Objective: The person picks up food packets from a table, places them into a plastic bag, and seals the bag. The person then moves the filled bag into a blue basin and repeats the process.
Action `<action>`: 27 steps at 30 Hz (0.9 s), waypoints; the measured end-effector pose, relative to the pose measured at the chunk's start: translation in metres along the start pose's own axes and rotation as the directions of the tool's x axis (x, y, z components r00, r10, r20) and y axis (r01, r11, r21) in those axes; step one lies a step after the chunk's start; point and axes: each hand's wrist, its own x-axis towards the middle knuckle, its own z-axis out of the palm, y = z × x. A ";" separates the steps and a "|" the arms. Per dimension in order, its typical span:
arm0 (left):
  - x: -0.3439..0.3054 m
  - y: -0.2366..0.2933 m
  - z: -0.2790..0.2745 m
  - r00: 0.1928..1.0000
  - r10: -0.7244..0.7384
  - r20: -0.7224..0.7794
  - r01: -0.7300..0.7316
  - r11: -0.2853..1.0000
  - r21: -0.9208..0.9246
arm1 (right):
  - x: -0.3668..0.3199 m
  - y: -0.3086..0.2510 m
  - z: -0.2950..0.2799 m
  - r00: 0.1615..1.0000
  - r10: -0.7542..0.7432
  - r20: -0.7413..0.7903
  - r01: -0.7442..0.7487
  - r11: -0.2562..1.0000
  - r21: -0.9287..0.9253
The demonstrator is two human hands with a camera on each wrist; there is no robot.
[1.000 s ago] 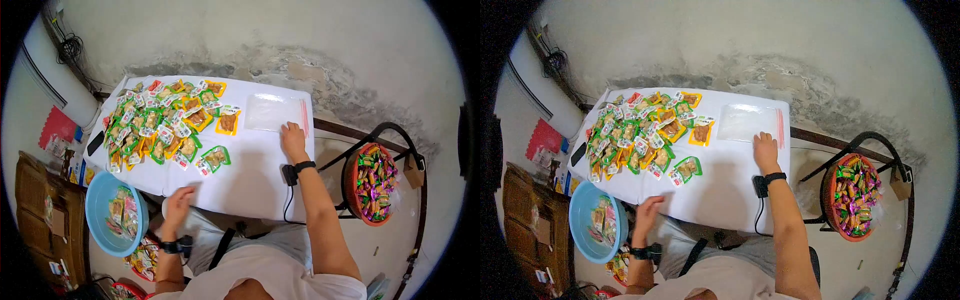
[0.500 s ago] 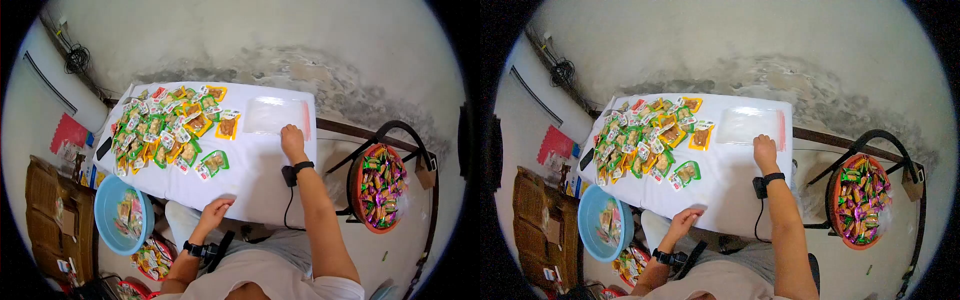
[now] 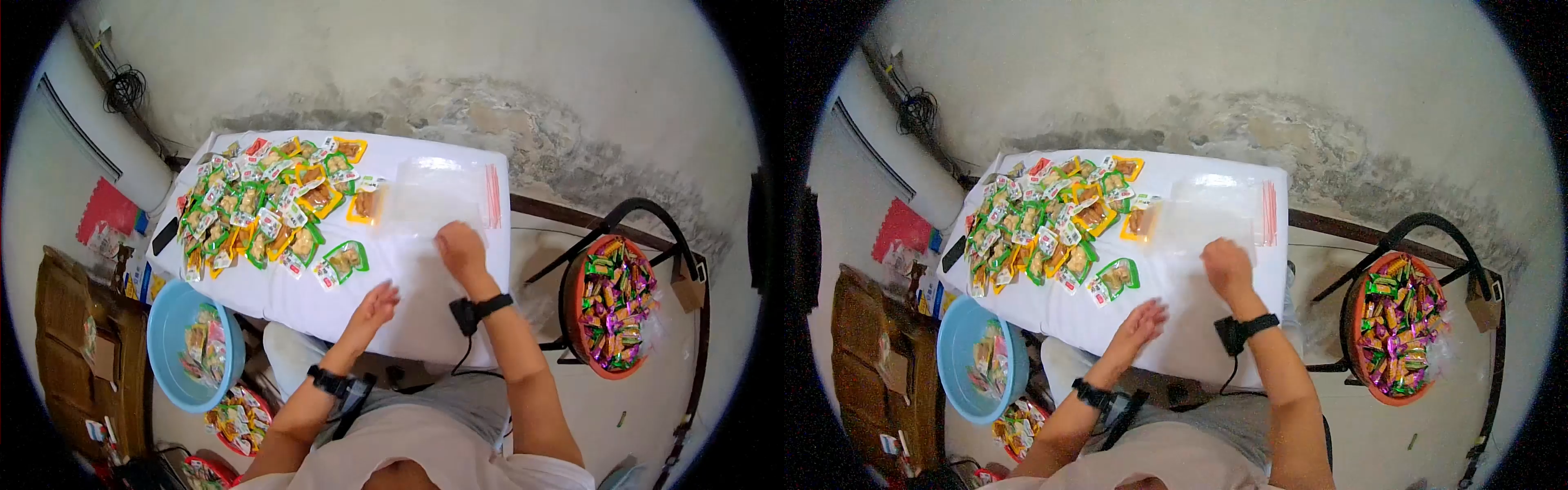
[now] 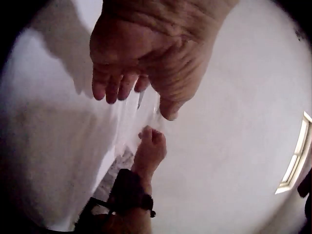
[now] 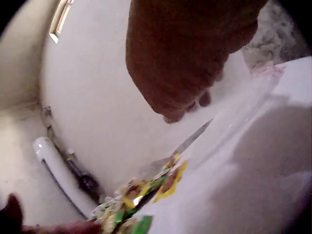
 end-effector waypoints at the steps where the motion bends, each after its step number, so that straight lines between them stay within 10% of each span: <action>1: 0.011 -0.001 0.008 1.000 -0.002 -0.003 0.002 1.000 -0.006 | -0.011 -0.018 0.001 0.994 0.026 0.109 -0.027 1.000 0.008; 4: 0.044 -0.006 0.022 0.990 -0.081 -0.120 0.046 0.963 -0.265 | -0.041 -0.067 -0.006 0.889 -0.040 0.456 0.026 0.999 0.037; 6: 0.054 -0.005 0.027 0.971 -0.099 -0.216 -0.023 0.867 -0.497 | -0.062 -0.084 -0.029 0.916 -0.147 0.373 0.018 0.945 0.326; 13: 0.043 0.017 0.001 0.997 -0.075 -0.011 0.053 0.798 -0.601 | -0.114 -0.049 -0.069 0.933 0.021 0.359 -0.085 0.983 0.162; 27: 0.067 0.120 0.048 0.943 0.085 0.322 0.115 0.825 -0.554 | -0.095 -0.058 -0.073 0.963 -0.100 -0.252 0.071 0.990 -0.122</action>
